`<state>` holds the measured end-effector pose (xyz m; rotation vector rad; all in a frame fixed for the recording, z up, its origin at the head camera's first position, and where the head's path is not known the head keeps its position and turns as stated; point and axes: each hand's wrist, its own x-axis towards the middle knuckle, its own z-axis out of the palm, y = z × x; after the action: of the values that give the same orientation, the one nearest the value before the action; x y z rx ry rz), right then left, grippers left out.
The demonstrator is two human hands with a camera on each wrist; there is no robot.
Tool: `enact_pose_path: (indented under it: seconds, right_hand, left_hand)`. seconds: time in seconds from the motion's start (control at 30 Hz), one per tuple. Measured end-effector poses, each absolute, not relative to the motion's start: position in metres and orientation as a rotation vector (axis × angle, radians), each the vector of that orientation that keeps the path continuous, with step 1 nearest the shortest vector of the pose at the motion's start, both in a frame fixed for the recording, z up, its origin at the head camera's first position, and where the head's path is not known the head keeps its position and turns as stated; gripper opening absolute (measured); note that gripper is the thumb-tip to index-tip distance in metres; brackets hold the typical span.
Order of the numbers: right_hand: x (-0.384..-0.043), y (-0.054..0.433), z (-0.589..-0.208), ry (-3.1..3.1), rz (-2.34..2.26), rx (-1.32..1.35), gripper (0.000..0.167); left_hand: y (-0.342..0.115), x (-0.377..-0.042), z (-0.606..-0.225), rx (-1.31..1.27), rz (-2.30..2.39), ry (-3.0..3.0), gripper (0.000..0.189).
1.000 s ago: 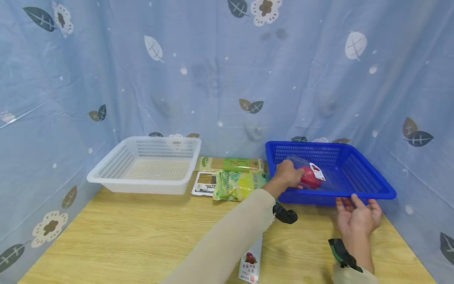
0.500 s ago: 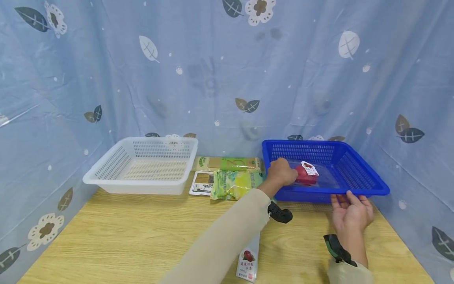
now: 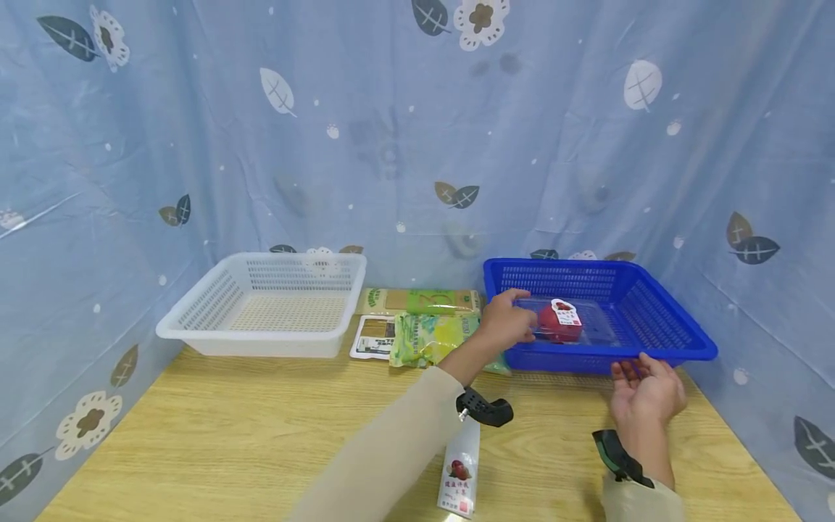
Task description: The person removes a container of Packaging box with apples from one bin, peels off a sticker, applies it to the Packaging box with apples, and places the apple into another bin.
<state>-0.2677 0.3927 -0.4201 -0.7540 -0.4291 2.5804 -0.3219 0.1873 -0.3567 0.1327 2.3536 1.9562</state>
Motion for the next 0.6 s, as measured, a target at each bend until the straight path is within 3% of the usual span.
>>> enact_pose_path:
  seconds: [0.3, 0.6]
  right_hand:
    - [-0.262, 0.383, -0.415, -0.511, 2.263, -0.916, 0.013]
    - [-0.257, 0.354, -0.391, -0.669, 1.975, -0.578, 0.013]
  left_hand:
    - [0.141, -0.310, -0.373, 0.322, 2.166, 2.128, 0.020]
    - [0.063, -0.301, -0.376, 0.502, 2.233, 2.099, 0.025]
